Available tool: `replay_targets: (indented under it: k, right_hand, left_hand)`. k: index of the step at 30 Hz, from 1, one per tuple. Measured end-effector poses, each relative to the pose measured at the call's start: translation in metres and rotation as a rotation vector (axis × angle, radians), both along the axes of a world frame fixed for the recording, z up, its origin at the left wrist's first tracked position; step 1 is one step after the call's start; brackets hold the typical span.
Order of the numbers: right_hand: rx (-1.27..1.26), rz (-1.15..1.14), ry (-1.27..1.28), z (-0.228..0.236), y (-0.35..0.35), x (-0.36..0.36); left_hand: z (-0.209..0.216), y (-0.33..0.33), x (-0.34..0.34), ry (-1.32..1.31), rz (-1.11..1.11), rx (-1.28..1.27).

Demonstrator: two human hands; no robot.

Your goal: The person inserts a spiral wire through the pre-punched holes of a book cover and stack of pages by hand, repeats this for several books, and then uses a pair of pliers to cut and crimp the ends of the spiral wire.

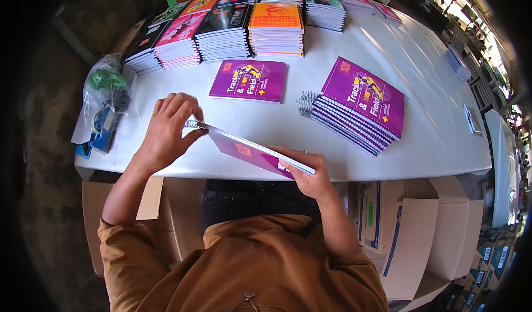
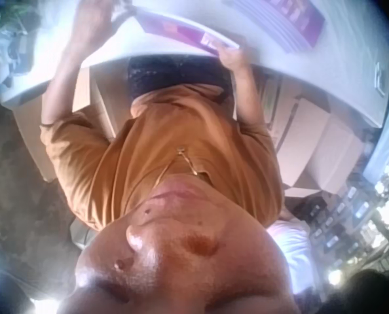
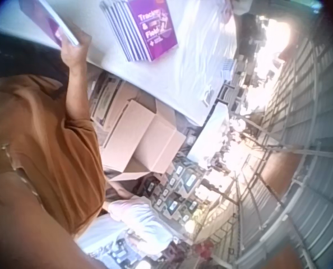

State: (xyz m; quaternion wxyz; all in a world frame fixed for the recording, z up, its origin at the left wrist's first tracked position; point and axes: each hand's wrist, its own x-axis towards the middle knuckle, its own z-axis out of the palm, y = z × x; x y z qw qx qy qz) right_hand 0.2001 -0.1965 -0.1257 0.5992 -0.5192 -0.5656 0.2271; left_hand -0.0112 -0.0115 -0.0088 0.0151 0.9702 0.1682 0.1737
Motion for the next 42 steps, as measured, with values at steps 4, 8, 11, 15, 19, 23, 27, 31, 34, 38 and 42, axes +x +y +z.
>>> replay_targets:
  k: [4,8,11,15,19,23,27,31,34,38,42]
  right_hand:
    - [0.062,-0.011,-0.068,-0.003,0.001,-0.004]
    - [0.112,-0.031,-0.152,-0.009,0.004,-0.001]
    - [0.161,-0.075,-0.186,-0.010,0.004,0.000]
    - [0.158,-0.070,-0.200,-0.009,0.004,-0.004]
    - [0.204,-0.108,-0.190,-0.011,0.001,-0.009]
    - [0.234,-0.167,-0.305,-0.010,0.004,-0.015]
    - [0.291,-0.141,-0.350,-0.007,0.003,-0.025]
    - [0.284,-0.139,-0.362,-0.013,-0.003,-0.026]
    - [0.348,-0.123,-0.353,-0.011,0.005,-0.023]
    - [0.366,-0.098,-0.393,-0.001,0.006,-0.034]
    - [0.375,-0.112,-0.366,-0.008,0.004,-0.027]
  left_hand:
    - [-0.006,0.012,-0.014,0.172,-0.180,0.079]
    - [0.008,-0.004,0.010,0.168,-0.023,0.112]
    - [0.000,0.004,0.004,0.074,-0.130,0.140]
    - [0.001,-0.004,0.008,0.123,-0.035,0.153]
    - [-0.058,-0.004,0.009,-0.249,0.098,0.340]
    - [-0.167,-0.017,-0.024,-0.048,-0.155,0.408]
    - [-0.093,0.020,-0.002,-0.560,0.120,0.703]
    - [-0.187,-0.020,-0.011,-0.272,-0.114,0.246]
    - [-0.156,0.028,-0.023,-0.440,-0.151,0.386]
    - [-0.150,0.037,-0.010,-0.847,0.009,0.252]
    - [-0.156,-0.022,-0.014,-0.440,-0.319,0.426]
